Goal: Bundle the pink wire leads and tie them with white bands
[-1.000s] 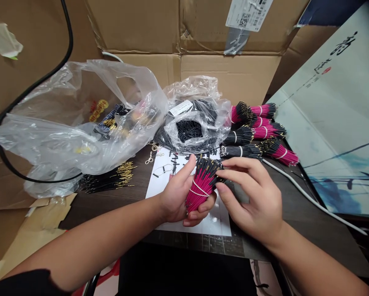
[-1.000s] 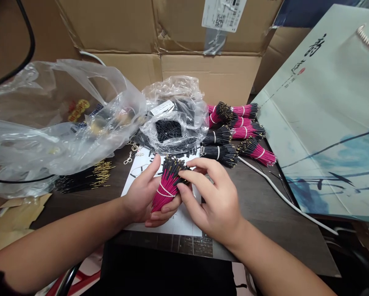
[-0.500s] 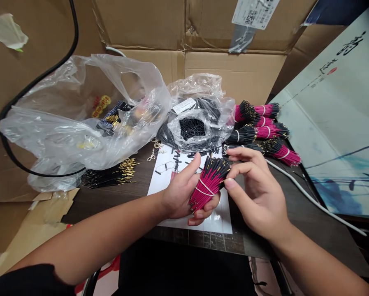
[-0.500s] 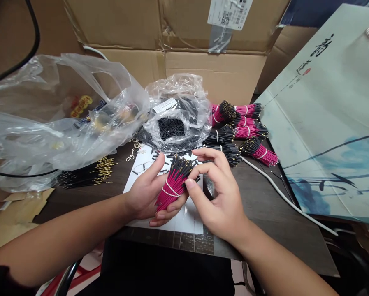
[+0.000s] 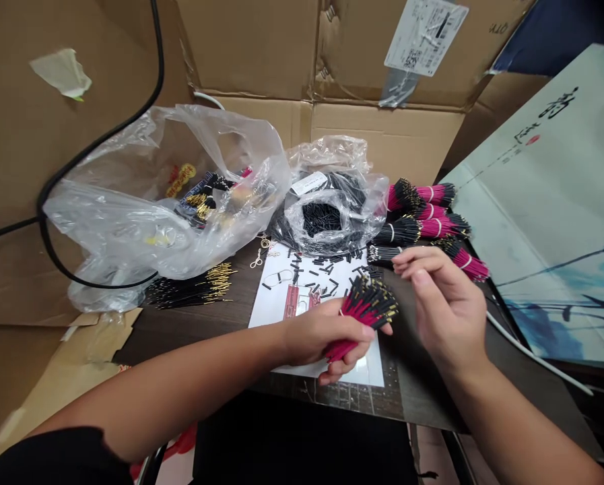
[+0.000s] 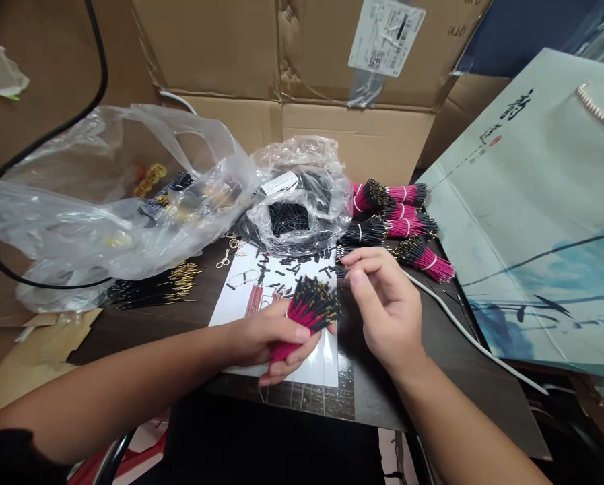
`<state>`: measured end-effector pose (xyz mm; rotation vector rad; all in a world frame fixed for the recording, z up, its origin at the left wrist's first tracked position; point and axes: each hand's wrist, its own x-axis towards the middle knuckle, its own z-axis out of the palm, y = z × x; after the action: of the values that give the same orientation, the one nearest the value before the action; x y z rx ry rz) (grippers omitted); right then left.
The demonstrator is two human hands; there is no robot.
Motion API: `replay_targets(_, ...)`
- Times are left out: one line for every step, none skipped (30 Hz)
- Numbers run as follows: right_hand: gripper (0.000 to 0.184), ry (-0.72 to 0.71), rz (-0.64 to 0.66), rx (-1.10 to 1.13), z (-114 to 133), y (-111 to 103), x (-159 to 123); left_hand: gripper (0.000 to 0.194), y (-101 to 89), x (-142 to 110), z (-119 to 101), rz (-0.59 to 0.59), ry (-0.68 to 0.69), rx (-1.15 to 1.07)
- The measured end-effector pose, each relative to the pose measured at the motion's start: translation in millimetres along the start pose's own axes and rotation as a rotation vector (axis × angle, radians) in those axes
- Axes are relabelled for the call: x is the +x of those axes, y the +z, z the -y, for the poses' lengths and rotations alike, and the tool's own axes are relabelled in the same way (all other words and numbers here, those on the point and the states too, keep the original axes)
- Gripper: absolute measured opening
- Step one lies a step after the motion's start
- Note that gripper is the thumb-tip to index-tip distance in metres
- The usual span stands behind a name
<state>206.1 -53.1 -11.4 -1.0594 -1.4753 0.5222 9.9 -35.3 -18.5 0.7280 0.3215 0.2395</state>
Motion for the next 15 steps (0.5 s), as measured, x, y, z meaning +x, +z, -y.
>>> replay_targets(0.009, 0.022, 0.043, -0.061, -4.6, 0.1, 3.9, 0.028, 2.2, -0.7, 0.2, 0.029, -0.023, 0.022)
replay_targets(0.008, 0.039, 0.126, -0.154, -9.1, 1.4, 8.0, 0.031, 4.1, -1.3, 0.2, 0.066, -0.05, 0.049)
replay_targets(0.01, 0.029, 0.236, -0.254, -13.2, 4.4, 12.1, 0.032, 5.6, -1.8, 0.2, 0.102, -0.073, 0.079)
replay_targets(0.012, -0.029, 0.35, -0.345, -17.0, 8.9, 16.1, 0.031, 6.6, -2.3, 0.4, 0.13, -0.087, 0.103)
replay_targets(0.014, -0.119, 0.456, -0.426, -20.3, 15.1, 19.9, 0.031, 7.2, -2.7, 0.6, 0.154, -0.094, 0.119)
replay_targets(0.017, -0.224, 0.579, -0.494, -23.1, 22.6, 23.5, 0.03, 7.3, -3.0, 1.1, 0.177, -0.092, 0.122)
replay_targets(0.019, -0.275, 0.654, -0.508, -25.6, 31.0, 27.0, 0.029, 7.0, -3.3, 1.7, 0.197, -0.083, 0.112)
replay_targets(0.02, -0.304, 0.702, -0.516, -27.8, 39.9, 30.6, 0.027, 6.3, -3.5, 2.5, 0.217, -0.068, 0.091)
replay_targets(0.022, -0.325, 0.741, -0.523, -29.7, 48.6, 34.4, 0.027, 5.2, -3.8, 3.2, 0.234, -0.051, 0.062)
replay_targets(0.023, -0.338, 0.77, -0.528, -31.6, 56.8, 38.3, 0.026, 3.8, -4.1, 3.7, 0.248, -0.033, 0.025)
replay_targets(0.024, -0.345, 0.798, -0.534, -33.3, 64.2, 42.4, 0.026, 2.1, -4.5, 4.0, 0.254, -0.015, -0.01)
replay_targets(0.024, -0.349, 0.826, -0.537, -34.9, 70.4, 46.6, 0.027, 0.3, -4.9, 3.9, 0.256, 0.003, -0.04)
replay_targets(0.022, -0.352, 0.86, -0.539, -36.5, 75.4, 50.5, 0.028, -1.5, -5.4, 3.6, 0.256, 0.025, -0.064)
replay_targets(0.02, -0.352, 0.902, -0.534, -37.9, 79.4, 54.1, 0.029, -3.1, -6.0, 2.9, 0.257, 0.05, -0.082)
replay_targets(0.016, -0.347, 0.942, -0.526, -39.1, 82.4, 57.0, 0.03, -4.5, -6.5, 2.1, 0.259, 0.074, -0.098)
